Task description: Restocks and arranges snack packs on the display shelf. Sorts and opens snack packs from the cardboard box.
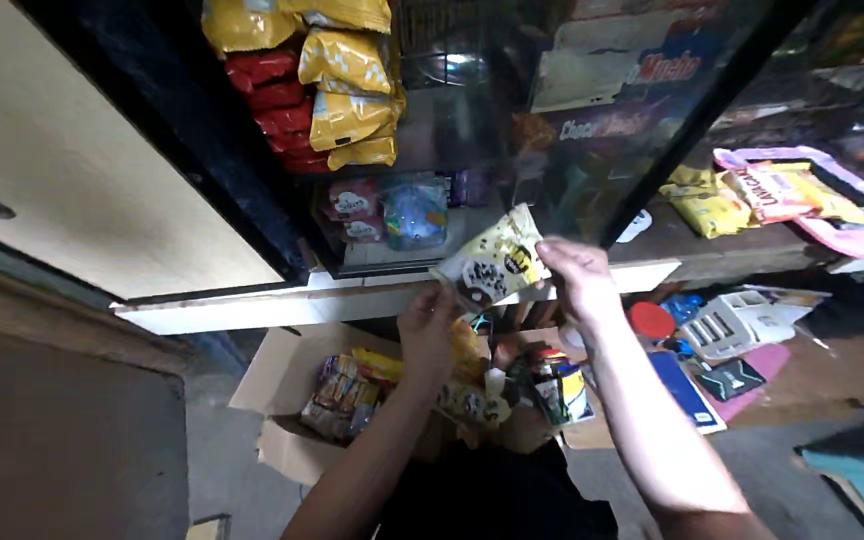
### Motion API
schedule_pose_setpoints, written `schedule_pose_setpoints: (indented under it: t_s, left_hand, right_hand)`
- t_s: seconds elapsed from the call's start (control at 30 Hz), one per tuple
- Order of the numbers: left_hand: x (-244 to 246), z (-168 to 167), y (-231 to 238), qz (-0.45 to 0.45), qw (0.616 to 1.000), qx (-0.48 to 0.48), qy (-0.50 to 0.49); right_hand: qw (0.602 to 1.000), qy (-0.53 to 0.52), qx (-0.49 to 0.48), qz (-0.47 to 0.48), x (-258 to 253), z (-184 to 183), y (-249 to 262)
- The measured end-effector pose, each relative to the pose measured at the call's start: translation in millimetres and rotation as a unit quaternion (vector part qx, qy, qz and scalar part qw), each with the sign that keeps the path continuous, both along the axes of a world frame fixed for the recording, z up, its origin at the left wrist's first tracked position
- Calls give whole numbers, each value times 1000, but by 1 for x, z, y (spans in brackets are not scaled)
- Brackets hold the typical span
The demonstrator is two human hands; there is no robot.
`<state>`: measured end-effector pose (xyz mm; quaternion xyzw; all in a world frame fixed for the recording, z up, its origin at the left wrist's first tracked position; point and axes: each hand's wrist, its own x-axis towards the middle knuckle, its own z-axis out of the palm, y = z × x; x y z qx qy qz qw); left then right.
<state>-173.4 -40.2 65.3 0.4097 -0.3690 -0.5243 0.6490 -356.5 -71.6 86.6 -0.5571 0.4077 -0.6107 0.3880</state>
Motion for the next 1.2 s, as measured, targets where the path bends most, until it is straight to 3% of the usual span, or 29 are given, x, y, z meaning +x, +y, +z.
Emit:
schedule_pose_setpoints:
  t_s: [0.17, 0.3, 0.47, 0.57, 0.63, 0.7, 0.83, 0.93, 1.03, 1.2]
  left_hand:
    - [-8, 3, -3, -43, 998, -17, 32]
    - [-11, 2, -1, -126, 991, -41, 27]
    - [-13, 9, -7, -111, 991, -70, -25]
    - [0, 4, -21, -172, 977, -125, 2]
    - [7, 5, -26, -202, 968, -147, 15]
    - [5, 18, -21, -159, 979, -124, 23]
    - [5, 37, -25, -81, 989, -112, 49]
    - [15, 51, -33, -141, 976, -101, 128]
    - [27, 53, -42, -253, 935, -95, 230]
    - [33, 59, -48, -295, 909, -90, 279]
  right_hand:
    - [988, 106, -82, -72, 1, 31, -11]
    - [985, 129, -93, -61, 3, 47, -17]
    - [973, 175, -128, -74, 1, 65, -15]
    - [968, 197, -139, -72, 1, 70, -14]
    - [962, 228, -138, -57, 5, 73, -11]
    - [959, 242, -141, -42, 13, 75, -10]
    - [985, 132, -103, 35, 19, 79, -12]
    - [984, 81, -63, 146, 17, 79, -19]
    - [967, 81, -58, 234, 28, 76, -23]
    - [961, 54, -89, 255, 62, 76, -33]
